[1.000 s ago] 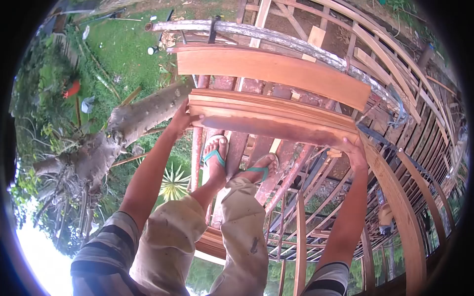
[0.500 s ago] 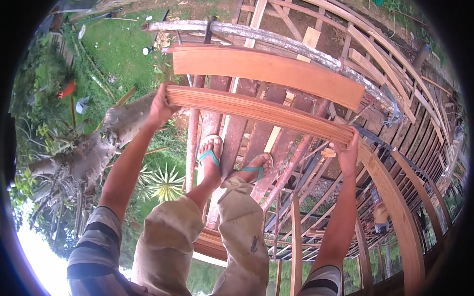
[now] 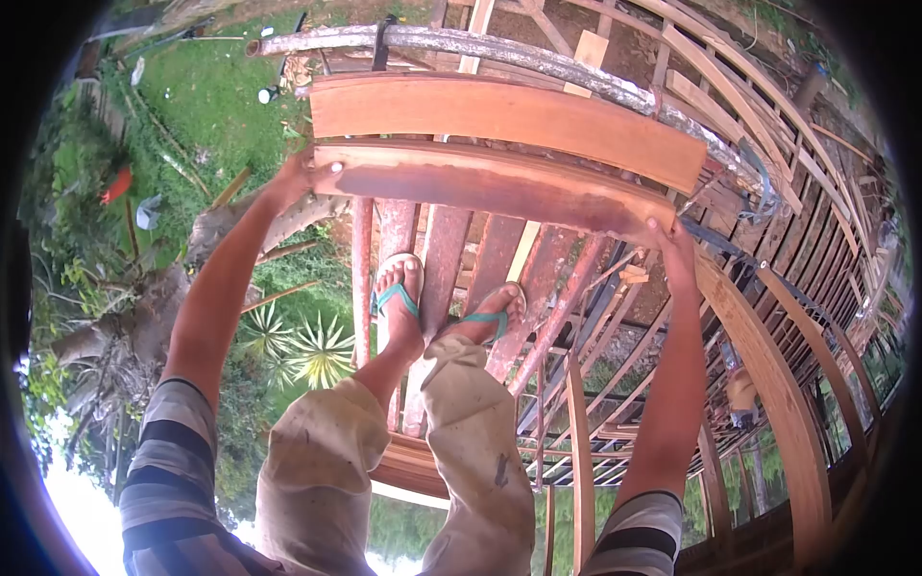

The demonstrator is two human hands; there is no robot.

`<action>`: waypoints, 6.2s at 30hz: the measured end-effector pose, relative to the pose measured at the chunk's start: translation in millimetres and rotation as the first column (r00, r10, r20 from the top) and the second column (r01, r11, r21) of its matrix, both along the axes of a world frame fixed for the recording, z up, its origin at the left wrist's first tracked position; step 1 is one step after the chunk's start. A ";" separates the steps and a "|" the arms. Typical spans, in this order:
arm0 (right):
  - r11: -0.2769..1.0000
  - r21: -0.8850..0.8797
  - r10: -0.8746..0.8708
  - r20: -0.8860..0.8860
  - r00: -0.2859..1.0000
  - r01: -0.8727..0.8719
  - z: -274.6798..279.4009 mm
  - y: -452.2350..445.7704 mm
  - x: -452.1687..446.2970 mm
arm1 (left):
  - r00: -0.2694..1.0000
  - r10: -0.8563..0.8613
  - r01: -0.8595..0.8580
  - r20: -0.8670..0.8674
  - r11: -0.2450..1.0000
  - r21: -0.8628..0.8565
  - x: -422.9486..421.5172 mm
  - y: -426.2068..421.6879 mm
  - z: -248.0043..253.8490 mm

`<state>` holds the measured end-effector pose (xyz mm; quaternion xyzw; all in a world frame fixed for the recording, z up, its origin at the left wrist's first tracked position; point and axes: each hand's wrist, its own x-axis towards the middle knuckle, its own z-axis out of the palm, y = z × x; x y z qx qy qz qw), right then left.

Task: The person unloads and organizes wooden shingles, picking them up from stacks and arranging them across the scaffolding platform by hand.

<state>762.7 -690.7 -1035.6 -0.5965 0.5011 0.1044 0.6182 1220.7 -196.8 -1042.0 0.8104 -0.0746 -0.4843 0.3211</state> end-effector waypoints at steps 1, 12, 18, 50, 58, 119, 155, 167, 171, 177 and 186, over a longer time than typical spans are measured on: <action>1.000 0.001 -0.002 -0.041 0.999 0.002 2.0 1.1 6.6 | 0.995 0.067 -0.065 -0.079 0.998 0.024 -0.9 -4.9 0.9; 0.886 -0.371 0.150 -0.336 0.930 -0.277 16.5 101.0 -90.7 | 0.866 0.498 -0.492 0.040 0.836 0.241 -127.3 46.4 58.3; 0.699 0.711 0.441 -0.510 0.738 0.074 195.6 326.0 -165.0 | 0.784 0.137 -0.067 -0.606 0.988 0.136 -369.1 182.0 141.4; 0.270 0.344 0.886 -0.456 0.091 -0.899 388.9 314.4 109.3 | -0.471 0.881 -0.763 0.045 -0.432 0.481 -883.7 119.7 421.7; -0.276 -0.090 0.931 -0.274 -0.243 -0.957 248.2 477.9 123.1 | -0.990 -0.102 0.064 -0.100 -0.942 0.331 -979.3 155.6 335.5; -0.941 0.083 0.333 0.083 -0.939 -0.327 251.4 1147.1 -242.7 | -0.843 -0.412 0.425 -0.345 -0.904 0.042 -1144.9 211.9 272.2; 0.388 0.512 0.898 -0.397 0.190 -0.766 229.1 459.8 67.0 | -0.123 0.958 -0.992 -0.260 -0.120 0.027 -779.2 478.7 279.1; 0.936 0.337 0.186 -0.223 0.957 -0.103 126.5 161.4 -83.5 | 0.757 0.586 -0.641 -0.289 0.752 -0.155 -294.7 255.2 90.4; 0.954 0.286 -0.009 -0.267 0.964 0.088 83.3 112.4 -102.5 | 0.814 0.516 -0.562 -0.265 0.816 -0.135 -226.1 169.4 30.5; 0.954 0.248 -0.122 -0.184 0.975 0.166 31.4 81.6 -91.8 | 0.805 0.552 -0.587 -0.217 0.792 -0.165 -155.0 76.8 14.4; 0.979 -0.037 -0.199 -0.353 0.914 0.199 4.2 102.7 -75.0 | 0.689 0.665 -0.665 0.287 0.738 -0.114 -153.5 51.7 -20.8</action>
